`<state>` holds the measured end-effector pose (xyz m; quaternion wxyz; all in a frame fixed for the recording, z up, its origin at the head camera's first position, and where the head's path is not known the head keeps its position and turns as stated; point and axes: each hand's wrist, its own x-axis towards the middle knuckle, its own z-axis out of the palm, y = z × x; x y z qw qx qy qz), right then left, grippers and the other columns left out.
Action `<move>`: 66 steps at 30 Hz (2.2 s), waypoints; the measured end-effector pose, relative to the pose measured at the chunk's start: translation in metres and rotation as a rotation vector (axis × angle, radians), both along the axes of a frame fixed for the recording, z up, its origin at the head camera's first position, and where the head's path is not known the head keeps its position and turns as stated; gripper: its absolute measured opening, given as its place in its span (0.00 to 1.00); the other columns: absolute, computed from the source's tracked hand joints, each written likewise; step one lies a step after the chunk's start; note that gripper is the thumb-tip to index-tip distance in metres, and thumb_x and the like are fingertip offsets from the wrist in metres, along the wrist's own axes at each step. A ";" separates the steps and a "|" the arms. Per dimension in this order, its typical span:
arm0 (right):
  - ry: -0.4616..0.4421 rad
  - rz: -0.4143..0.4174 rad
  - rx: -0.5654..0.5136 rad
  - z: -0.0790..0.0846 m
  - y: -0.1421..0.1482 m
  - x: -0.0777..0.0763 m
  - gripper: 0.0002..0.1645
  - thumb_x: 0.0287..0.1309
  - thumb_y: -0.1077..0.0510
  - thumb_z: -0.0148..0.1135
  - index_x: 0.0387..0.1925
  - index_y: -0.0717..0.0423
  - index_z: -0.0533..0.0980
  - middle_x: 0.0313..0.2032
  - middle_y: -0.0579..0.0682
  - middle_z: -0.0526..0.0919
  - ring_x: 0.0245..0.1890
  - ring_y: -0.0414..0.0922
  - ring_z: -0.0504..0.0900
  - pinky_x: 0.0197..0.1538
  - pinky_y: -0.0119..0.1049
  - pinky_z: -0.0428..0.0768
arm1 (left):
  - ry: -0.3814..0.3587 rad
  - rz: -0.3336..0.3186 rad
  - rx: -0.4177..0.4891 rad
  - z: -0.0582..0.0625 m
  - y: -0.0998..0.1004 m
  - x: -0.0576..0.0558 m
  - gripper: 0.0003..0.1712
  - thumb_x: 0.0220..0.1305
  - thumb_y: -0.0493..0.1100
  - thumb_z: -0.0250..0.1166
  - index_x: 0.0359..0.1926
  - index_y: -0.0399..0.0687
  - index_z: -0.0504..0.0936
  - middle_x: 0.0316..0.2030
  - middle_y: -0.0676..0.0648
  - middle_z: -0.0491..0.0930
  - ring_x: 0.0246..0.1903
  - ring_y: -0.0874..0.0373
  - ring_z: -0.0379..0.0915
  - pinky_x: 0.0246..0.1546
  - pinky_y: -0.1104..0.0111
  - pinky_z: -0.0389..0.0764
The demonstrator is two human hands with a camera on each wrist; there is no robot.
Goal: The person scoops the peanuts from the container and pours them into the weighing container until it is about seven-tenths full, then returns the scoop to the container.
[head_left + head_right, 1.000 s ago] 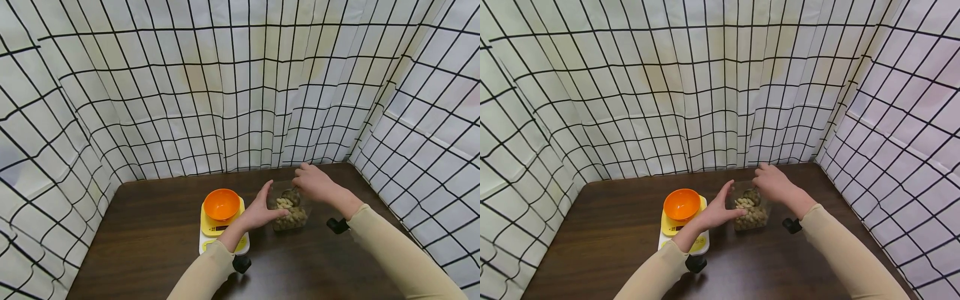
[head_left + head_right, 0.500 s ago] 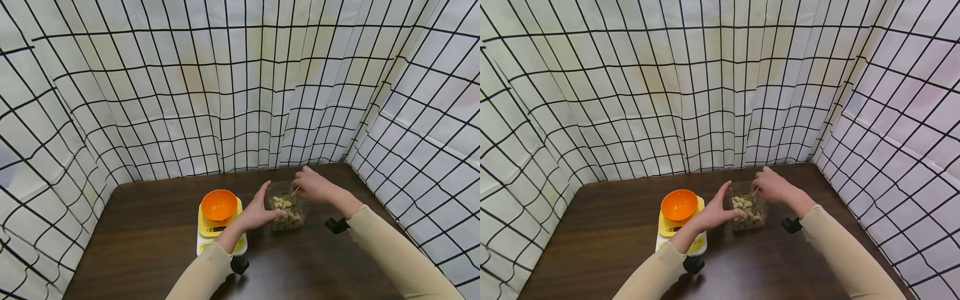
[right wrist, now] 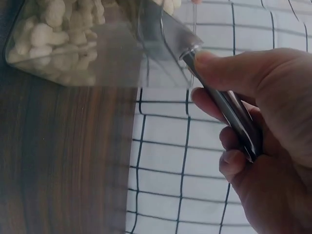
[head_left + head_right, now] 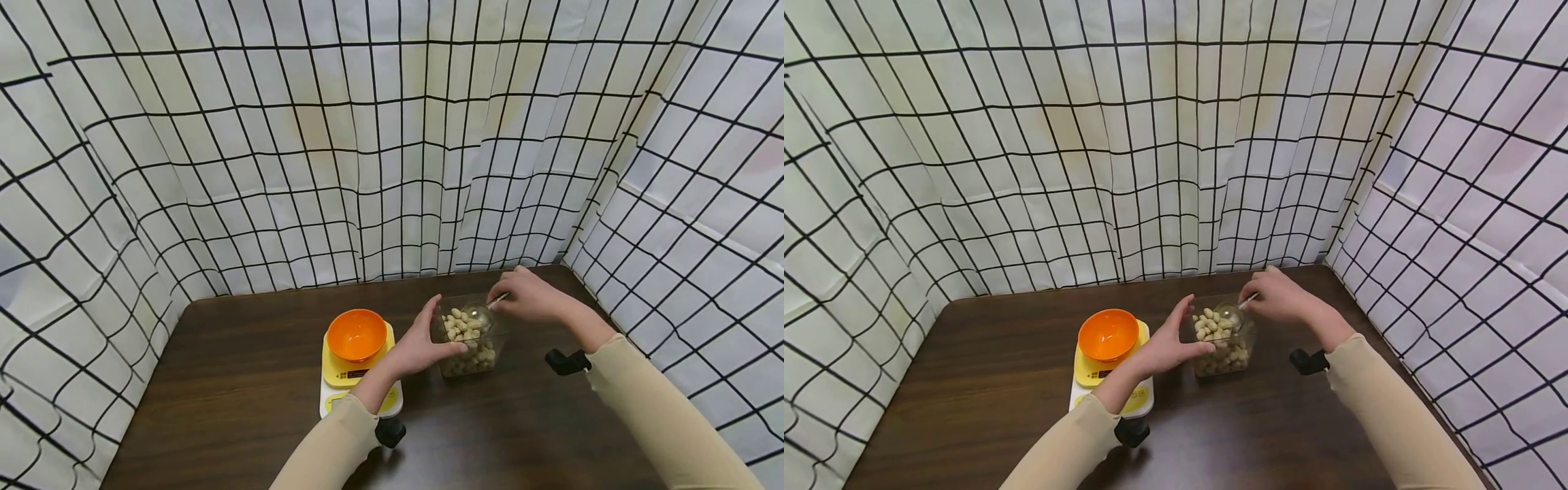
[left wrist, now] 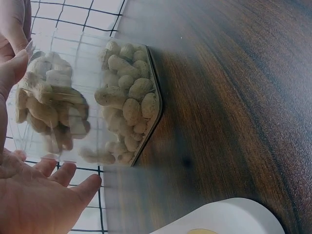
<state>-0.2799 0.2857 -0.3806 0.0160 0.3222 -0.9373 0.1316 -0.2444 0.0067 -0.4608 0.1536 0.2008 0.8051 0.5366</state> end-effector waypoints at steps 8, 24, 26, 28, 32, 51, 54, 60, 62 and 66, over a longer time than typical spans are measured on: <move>-0.134 -0.039 -0.075 0.000 0.013 -0.004 0.08 0.69 0.53 0.66 0.46 0.46 0.85 0.42 0.42 0.81 0.43 0.46 0.70 0.46 0.47 0.67 | 0.002 0.003 -0.011 -0.001 0.001 0.000 0.64 0.57 0.63 0.75 0.82 0.67 0.42 0.79 0.47 0.50 0.75 0.47 0.52 0.70 0.43 0.61; -0.197 -0.067 -0.091 0.005 0.016 -0.002 0.07 0.69 0.52 0.67 0.46 0.43 0.85 0.43 0.41 0.81 0.44 0.47 0.69 0.45 0.46 0.70 | -0.012 0.005 -0.006 -0.001 0.002 -0.001 0.64 0.57 0.62 0.76 0.82 0.68 0.42 0.79 0.48 0.49 0.76 0.48 0.50 0.70 0.43 0.62; -0.201 -0.059 -0.104 0.005 0.017 -0.002 0.07 0.69 0.52 0.66 0.46 0.43 0.86 0.44 0.41 0.82 0.45 0.47 0.70 0.45 0.46 0.70 | -0.011 0.005 -0.006 -0.001 0.002 0.000 0.64 0.57 0.62 0.76 0.82 0.68 0.42 0.79 0.48 0.49 0.76 0.47 0.50 0.69 0.43 0.62; -0.200 -0.051 -0.107 0.005 0.018 -0.004 0.07 0.69 0.53 0.66 0.46 0.44 0.86 0.43 0.42 0.82 0.45 0.47 0.71 0.46 0.46 0.70 | -0.006 0.005 -0.008 -0.001 0.002 0.000 0.64 0.57 0.62 0.76 0.82 0.67 0.42 0.79 0.47 0.50 0.76 0.47 0.50 0.69 0.43 0.62; -0.199 -0.038 -0.106 0.002 0.017 -0.006 0.07 0.69 0.52 0.67 0.45 0.44 0.86 0.42 0.42 0.81 0.44 0.46 0.70 0.47 0.47 0.67 | 0.001 0.006 -0.014 0.000 0.002 -0.001 0.64 0.57 0.62 0.76 0.82 0.65 0.42 0.79 0.47 0.50 0.76 0.47 0.51 0.69 0.43 0.62; -0.236 -0.110 -0.162 0.009 0.022 -0.008 0.08 0.70 0.52 0.65 0.47 0.43 0.85 0.48 0.45 0.81 0.54 0.49 0.72 0.49 0.49 0.73 | 0.002 -0.005 -0.006 -0.001 0.002 -0.002 0.63 0.58 0.61 0.76 0.82 0.66 0.42 0.79 0.44 0.50 0.76 0.45 0.51 0.69 0.42 0.61; -0.242 -0.107 -0.173 0.009 0.022 -0.007 0.08 0.70 0.51 0.65 0.46 0.44 0.85 0.48 0.46 0.81 0.52 0.49 0.70 0.48 0.49 0.72 | 0.005 -0.004 -0.011 0.000 0.002 -0.001 0.64 0.57 0.62 0.76 0.82 0.66 0.42 0.79 0.44 0.50 0.76 0.44 0.51 0.69 0.42 0.61; -0.237 -0.096 -0.181 0.009 0.021 -0.006 0.08 0.70 0.52 0.66 0.46 0.46 0.86 0.47 0.46 0.81 0.48 0.48 0.69 0.45 0.47 0.71 | 0.004 -0.002 -0.011 0.002 0.001 0.000 0.63 0.59 0.60 0.75 0.82 0.65 0.42 0.79 0.44 0.50 0.76 0.43 0.51 0.69 0.41 0.61; -0.238 -0.089 -0.184 0.009 0.020 -0.006 0.08 0.70 0.53 0.65 0.46 0.47 0.85 0.47 0.46 0.81 0.48 0.48 0.71 0.45 0.47 0.73 | 0.005 -0.002 -0.008 0.002 0.002 0.000 0.63 0.59 0.60 0.75 0.82 0.65 0.42 0.79 0.44 0.50 0.76 0.43 0.51 0.69 0.41 0.61; -0.240 -0.093 -0.184 0.009 0.022 -0.006 0.08 0.70 0.52 0.65 0.46 0.47 0.85 0.48 0.47 0.81 0.49 0.48 0.72 0.46 0.47 0.75 | 0.008 -0.004 0.000 0.001 0.002 0.000 0.64 0.58 0.60 0.76 0.82 0.62 0.42 0.79 0.44 0.49 0.76 0.43 0.50 0.70 0.41 0.60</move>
